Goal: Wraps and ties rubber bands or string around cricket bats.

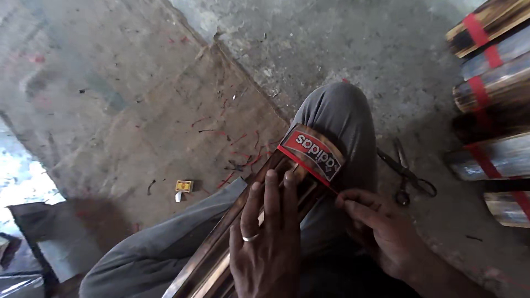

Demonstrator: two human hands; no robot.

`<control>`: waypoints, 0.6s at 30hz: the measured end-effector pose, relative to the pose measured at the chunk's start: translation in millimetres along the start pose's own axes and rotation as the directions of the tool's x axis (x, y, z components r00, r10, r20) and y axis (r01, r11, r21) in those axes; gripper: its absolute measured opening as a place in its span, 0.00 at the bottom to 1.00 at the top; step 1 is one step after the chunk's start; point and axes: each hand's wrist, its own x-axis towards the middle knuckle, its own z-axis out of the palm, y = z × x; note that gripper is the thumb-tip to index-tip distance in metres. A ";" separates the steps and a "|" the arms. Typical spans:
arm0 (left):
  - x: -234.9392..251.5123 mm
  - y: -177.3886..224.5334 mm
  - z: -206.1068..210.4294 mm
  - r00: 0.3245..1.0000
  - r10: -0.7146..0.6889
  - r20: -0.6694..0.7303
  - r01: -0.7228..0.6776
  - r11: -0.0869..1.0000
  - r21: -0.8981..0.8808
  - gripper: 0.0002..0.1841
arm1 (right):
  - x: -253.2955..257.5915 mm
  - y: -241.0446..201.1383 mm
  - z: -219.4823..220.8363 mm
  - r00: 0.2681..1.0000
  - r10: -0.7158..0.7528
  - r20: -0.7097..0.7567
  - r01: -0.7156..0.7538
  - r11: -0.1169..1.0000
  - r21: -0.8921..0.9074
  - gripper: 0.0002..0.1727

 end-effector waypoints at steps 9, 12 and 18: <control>13.9 -0.4 -8.2 0.998 0.054 0.038 -0.053 0.998 -0.043 0.39 | 2.8 9.0 -0.5 0.994 0.072 -0.084 -0.068 0.996 0.054 0.11; 19.5 -6.4 -13.4 0.997 0.052 0.052 -0.048 0.996 -0.076 0.41 | 4.7 10.9 -1.3 0.999 0.034 -0.021 -0.033 0.996 0.083 0.12; 37.5 -50.2 -44.7 0.944 0.193 0.269 -0.023 0.849 -0.528 0.52 | 0.4 -6.7 15.6 0.975 -0.123 0.183 0.123 0.992 0.012 0.11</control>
